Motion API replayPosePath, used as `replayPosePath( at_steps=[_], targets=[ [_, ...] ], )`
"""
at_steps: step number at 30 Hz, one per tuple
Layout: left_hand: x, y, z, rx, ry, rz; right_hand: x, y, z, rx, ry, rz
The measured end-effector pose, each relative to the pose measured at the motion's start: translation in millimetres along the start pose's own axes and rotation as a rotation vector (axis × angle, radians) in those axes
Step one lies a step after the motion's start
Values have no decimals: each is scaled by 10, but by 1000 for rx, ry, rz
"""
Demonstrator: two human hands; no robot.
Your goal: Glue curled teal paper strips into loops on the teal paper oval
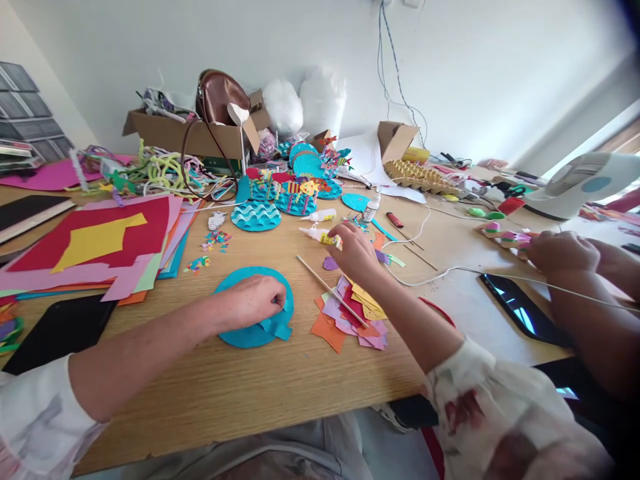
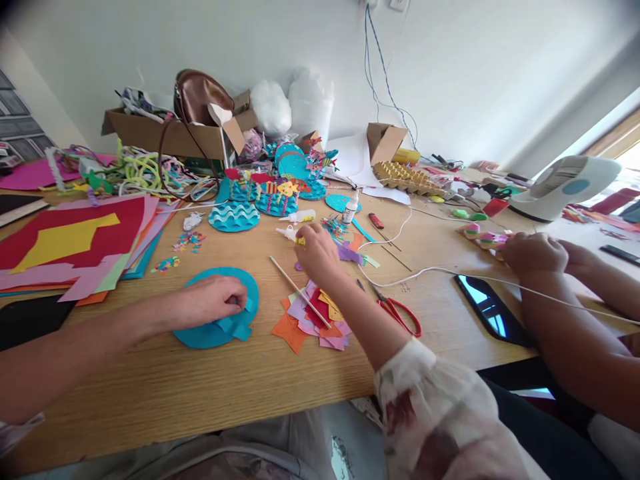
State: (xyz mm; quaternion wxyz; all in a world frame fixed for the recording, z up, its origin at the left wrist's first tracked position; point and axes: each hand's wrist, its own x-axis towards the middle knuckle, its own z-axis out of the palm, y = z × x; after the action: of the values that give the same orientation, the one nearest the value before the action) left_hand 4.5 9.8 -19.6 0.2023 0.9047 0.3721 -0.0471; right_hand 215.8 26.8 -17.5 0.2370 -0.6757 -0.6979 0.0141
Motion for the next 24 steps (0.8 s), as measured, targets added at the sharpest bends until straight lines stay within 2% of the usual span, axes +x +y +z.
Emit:
replayPosePath(
  at_steps=[1,2,6,10,13,16,19,22,24],
  targets=[
    [-6,-7,5,8,9,29,131,94,9,-99,-33,-4],
    [-12,-15,12,22,23,58,247,181,37,-169,-118,7],
    [-30,-20,36,107,119,125,496,390,237,-199,-222,59],
    [-71,-16,-27,81,124,127,523,406,312,-187,-214,85],
    [-188,-34,-89,3,171,61,484,379,181,-156,-152,119],
    [-385,-16,-45,4,215,42,326,336,-64,-83,-101,138],
    [-581,73,132,77,248,112,-11,244,-311,273,-61,162],
    [-725,159,339,206,319,164,-467,100,-457,671,-127,156],
    [-801,155,446,257,371,134,-768,1,-479,856,-194,188]
  ],
)
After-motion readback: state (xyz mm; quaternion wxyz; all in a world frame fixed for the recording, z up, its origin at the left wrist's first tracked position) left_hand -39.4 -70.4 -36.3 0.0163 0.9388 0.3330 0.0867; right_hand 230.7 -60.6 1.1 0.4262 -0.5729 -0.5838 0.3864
